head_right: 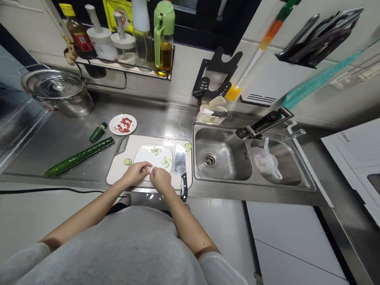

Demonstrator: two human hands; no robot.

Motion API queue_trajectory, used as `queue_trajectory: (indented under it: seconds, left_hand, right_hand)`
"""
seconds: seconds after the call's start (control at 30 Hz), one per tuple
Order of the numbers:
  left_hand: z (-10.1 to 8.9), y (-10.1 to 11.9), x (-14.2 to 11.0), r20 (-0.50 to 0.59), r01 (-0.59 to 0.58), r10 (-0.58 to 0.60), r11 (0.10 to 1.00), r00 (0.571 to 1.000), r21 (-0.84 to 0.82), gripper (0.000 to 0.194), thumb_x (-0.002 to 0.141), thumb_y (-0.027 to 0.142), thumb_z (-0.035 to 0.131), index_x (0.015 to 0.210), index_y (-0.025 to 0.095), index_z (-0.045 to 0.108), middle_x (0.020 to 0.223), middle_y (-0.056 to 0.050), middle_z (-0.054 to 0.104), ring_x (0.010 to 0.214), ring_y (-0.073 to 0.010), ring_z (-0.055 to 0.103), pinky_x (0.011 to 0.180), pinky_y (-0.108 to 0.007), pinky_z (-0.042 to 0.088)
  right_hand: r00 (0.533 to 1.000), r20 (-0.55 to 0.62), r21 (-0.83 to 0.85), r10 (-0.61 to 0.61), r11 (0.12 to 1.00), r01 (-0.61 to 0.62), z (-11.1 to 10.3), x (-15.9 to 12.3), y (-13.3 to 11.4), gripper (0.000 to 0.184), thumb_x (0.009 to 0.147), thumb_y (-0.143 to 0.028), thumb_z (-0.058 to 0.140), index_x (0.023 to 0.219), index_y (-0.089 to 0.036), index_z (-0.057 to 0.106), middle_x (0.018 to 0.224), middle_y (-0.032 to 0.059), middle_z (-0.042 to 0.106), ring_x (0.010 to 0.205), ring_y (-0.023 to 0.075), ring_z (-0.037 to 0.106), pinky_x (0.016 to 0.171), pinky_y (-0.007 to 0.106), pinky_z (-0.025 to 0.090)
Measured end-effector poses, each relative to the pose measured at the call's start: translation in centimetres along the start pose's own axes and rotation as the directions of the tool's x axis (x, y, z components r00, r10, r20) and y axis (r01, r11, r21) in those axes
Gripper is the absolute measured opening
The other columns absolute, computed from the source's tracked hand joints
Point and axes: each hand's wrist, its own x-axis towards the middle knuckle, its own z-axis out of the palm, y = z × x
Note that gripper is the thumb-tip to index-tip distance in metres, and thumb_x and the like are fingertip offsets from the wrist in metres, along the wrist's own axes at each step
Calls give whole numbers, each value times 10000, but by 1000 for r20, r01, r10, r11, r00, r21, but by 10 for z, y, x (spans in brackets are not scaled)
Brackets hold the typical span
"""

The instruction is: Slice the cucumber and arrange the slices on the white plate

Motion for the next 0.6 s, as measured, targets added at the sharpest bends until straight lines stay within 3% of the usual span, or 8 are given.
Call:
queue_trajectory:
  seconds: [0.3,0.6]
  left_hand:
    - [1,2,-3,13,-44,43,985,999,166,275,826,206,532,1045,248,692,887,-41,694,901,-234,605,843,-353,384]
    - [2,3,-5,21,-62,59,972,998,227,267,864,252,519,1080,244,675,950,-61,674,966,-252,587,862,-380,368]
  right_hand:
    - [996,-25,-133,-80,988,76,5,-7,-3,181,931,-261,455,981,-199,618,950,75,677,884,203,577,759,304,315]
    - [986,-70,-195,-149,972,133,14,-12,2,232,949,-277,410,1005,-173,610,954,102,653,909,224,542,777,331,276]
